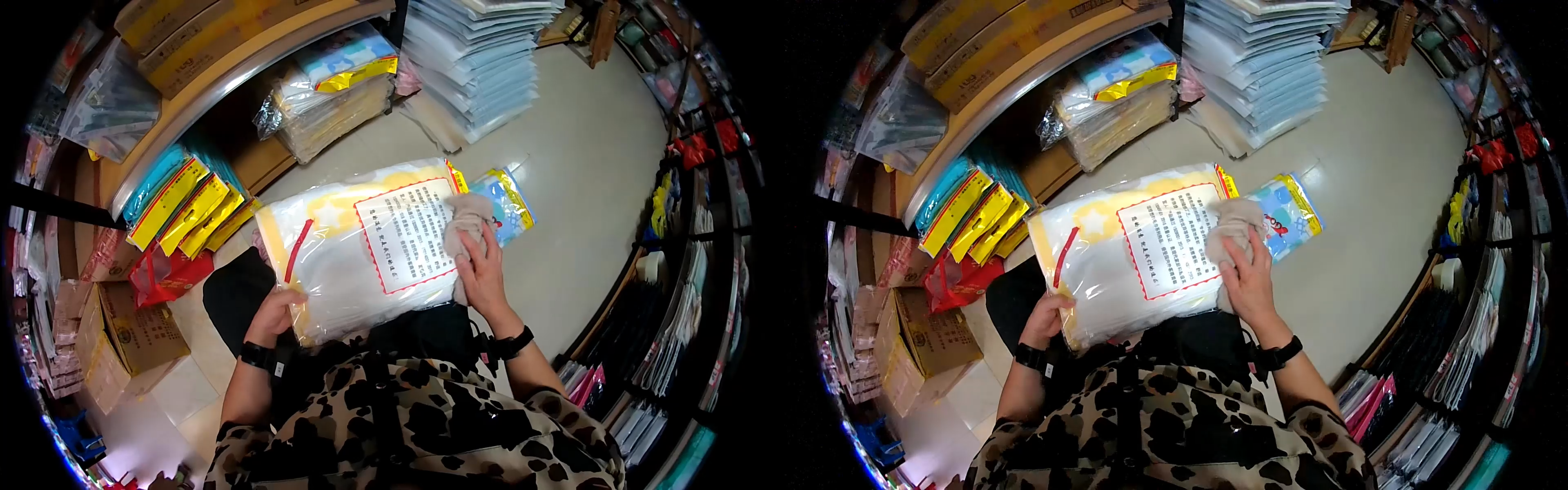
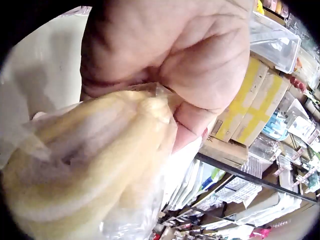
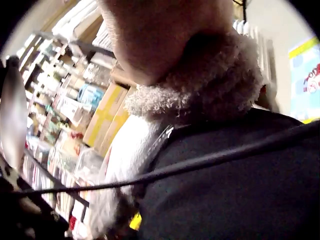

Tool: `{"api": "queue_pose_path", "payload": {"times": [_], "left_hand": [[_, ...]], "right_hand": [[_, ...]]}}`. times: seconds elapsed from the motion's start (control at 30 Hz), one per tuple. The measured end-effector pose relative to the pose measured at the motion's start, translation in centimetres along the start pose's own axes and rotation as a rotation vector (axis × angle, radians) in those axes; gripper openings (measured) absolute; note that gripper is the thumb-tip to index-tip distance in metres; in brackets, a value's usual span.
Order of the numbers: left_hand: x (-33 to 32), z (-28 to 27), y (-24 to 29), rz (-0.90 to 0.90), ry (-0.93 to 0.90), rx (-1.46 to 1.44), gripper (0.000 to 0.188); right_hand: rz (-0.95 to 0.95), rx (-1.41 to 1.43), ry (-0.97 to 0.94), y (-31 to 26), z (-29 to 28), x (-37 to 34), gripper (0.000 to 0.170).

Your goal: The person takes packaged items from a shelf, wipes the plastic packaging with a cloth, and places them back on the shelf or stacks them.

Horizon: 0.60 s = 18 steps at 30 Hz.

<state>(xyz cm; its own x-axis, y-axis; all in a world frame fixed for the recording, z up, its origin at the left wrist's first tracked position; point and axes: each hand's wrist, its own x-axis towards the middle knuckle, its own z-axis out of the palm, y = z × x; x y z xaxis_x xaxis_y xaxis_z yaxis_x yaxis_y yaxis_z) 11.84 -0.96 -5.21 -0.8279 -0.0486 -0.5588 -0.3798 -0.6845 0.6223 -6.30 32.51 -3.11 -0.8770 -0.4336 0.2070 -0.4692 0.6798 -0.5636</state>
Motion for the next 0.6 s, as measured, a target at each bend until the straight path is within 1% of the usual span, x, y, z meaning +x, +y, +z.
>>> {"api": "queue_pose_path", "payload": {"times": [0.03,0.1,0.13,0.23,0.33,0.43,0.5,0.53,0.6], "left_hand": [[-0.1,-0.3,-0.3,-0.005,0.009,-0.01,0.059],[0.1,-1.4,-0.7,-0.022,0.017,-0.015,0.058],[0.2,-1.2,-0.6,-0.005,0.017,-0.014,0.058],[-0.1,-0.8,-0.4,0.015,0.015,-0.014,0.058],[-0.6,-0.8,-0.5,0.0,0.022,-0.014,0.059],[-0.3,-0.7,-0.5,-0.001,0.024,-0.025,0.058],[-0.5,-0.5,-0.5,-0.001,0.028,-0.028,0.058],[-0.5,-0.5,-0.4,-0.014,0.024,-0.026,0.058],[-0.7,-0.6,-0.4,-0.039,0.023,-0.028,0.058]], "right_hand": [[0.085,0.087,0.022,1.2,1.1,-0.4,0.038],[0.406,0.479,-0.094,6.2,4.6,-1.7,0.039],[0.561,0.673,-0.142,7.8,5.5,-1.7,0.04],[0.584,0.815,-0.399,7.3,5.9,-1.7,0.036],[0.583,0.875,-0.43,6.1,4.5,-0.9,0.034],[0.746,0.962,-0.396,7.0,5.3,-1.4,0.04],[0.755,0.926,-0.325,11.1,7.9,-3.1,0.036],[0.762,0.907,-0.292,13.1,8.3,-3.7,0.034],[0.783,0.422,-0.247,16.1,6.1,-3.5,0.032]]}}
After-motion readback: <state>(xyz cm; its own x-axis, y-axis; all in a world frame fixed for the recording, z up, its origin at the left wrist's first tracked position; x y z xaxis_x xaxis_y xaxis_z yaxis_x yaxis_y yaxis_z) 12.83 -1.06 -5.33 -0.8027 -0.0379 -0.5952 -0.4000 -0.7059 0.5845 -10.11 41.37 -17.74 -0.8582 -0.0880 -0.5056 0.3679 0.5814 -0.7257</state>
